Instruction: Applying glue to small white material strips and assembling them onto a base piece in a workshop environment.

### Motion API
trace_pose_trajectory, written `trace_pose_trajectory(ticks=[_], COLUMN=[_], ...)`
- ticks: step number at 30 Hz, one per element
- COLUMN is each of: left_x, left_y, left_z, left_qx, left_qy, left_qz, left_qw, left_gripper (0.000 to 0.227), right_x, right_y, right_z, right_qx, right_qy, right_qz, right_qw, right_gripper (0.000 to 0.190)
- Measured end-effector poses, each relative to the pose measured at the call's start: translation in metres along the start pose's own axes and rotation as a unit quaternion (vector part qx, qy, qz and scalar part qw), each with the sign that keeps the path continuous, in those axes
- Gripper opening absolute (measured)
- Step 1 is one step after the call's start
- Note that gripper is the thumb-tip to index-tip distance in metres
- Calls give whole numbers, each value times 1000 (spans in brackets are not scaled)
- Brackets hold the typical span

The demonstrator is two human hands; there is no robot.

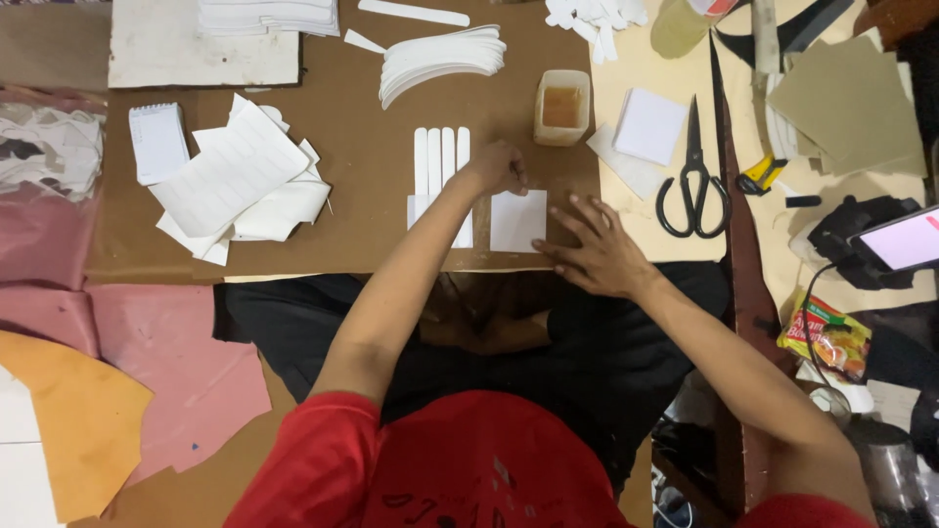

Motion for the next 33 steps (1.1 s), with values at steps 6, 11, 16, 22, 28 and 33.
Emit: trace_pose_trajectory(ticks=[6,11,16,22,28,33], left_x=[-19,-27,-20,-50,-52,-36], left_y=[7,4,-6,14,14,-1], left_z=[4,4,-8,-42,-49,-38], left_qx=[-14,-26,-44,-68,-92,-174], left_qy=[37,47,36,-1,-13,-66], left_qz=[-2,31,41,-37,4,9], left_qw=[999,998,998,997,996,982], left_gripper=[19,12,9,22,28,32], right_x=[26,66,95,110,84,67], right_y=[41,97,140,125,99,100], right_z=[-11,-23,2,-19,-34,-25], right_qx=[-15,-47,-29,52,49,-21], right_qy=[117,74,22,-114,74,100], right_qz=[53,207,207,262,214,201], right_qw=[992,974,978,957,973,974], right_gripper=[22,41,48,55,25,22])
Point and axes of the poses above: each hand's wrist, its own x-axis towards the middle knuckle, its own z-axis out of the palm, y = z × x, the point moved 2 cm from there along x, towards the middle knuckle, and after that the axes turned 10 degrees about -z, right-handed, at the moved point
